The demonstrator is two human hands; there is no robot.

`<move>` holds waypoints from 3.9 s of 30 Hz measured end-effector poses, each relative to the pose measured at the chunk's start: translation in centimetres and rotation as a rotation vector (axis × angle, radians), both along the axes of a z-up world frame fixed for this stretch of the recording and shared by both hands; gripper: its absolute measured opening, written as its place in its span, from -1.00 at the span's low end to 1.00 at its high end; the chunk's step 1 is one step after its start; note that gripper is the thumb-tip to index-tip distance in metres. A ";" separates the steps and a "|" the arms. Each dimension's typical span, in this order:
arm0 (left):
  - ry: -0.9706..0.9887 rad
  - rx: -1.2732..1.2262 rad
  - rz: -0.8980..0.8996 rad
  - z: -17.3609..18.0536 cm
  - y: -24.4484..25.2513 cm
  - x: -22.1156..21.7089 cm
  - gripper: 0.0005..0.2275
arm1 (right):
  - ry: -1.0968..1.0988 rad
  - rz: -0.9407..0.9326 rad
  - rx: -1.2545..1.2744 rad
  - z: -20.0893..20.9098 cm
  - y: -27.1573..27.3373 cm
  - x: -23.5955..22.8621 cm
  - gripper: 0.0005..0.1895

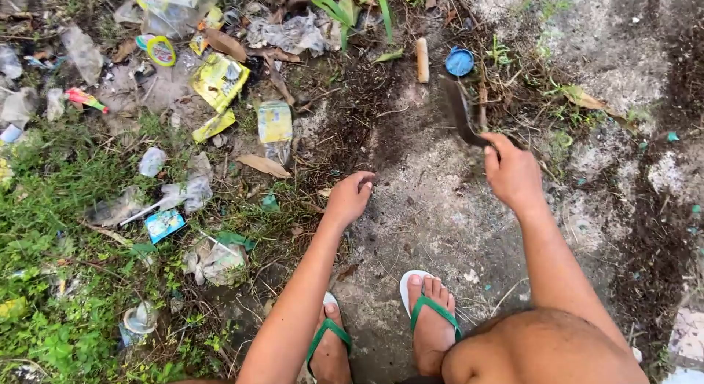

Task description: The person is using a small knife to dig into the soil and remove stubborn weeds and roots from a patch of ground.

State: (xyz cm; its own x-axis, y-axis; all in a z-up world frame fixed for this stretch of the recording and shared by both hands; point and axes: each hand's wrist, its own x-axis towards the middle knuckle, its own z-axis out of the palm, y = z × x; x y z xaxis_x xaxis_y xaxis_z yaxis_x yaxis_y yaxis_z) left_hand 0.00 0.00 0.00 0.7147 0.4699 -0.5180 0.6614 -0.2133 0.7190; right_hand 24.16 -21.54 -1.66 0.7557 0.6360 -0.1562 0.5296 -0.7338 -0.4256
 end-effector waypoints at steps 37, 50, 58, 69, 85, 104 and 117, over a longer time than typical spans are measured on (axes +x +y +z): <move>0.008 0.189 -0.234 -1.9 5.4 7.1 -0.73 | 0.097 -0.238 0.308 4.6 -5.6 -2.7 -0.64; -0.005 0.516 -0.322 11.6 16.3 2.4 -0.77 | 0.223 -0.092 0.163 2.2 15.4 -10.6 -0.60; 0.245 0.391 -0.445 7.5 15.4 1.2 -0.76 | 0.225 -0.014 -0.186 -0.9 13.2 -8.9 -0.62; 0.225 0.461 -0.561 4.7 12.7 7.7 -0.80 | 0.159 -0.435 0.266 4.5 6.8 -7.2 -0.59; 0.395 0.465 -0.503 4.9 12.3 7.6 -0.73 | 0.191 -0.464 0.217 -3.9 6.0 1.9 -0.63; 0.265 0.513 -0.597 4.3 10.0 11.1 -0.75 | 0.224 -0.282 0.097 -2.9 3.3 -1.9 -0.58; 0.300 0.571 -0.509 3.1 12.7 10.4 -0.74 | 0.626 -0.403 0.561 3.5 3.7 -5.5 -0.64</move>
State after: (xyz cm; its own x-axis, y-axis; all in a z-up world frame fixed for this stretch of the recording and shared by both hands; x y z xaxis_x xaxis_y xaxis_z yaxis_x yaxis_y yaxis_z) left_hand 10.43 12.67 3.15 0.7807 0.3747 -0.5001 0.5319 -0.8186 0.2169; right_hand 18.66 -17.83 1.81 0.8178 0.4498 -0.3591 -0.1664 -0.4124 -0.8957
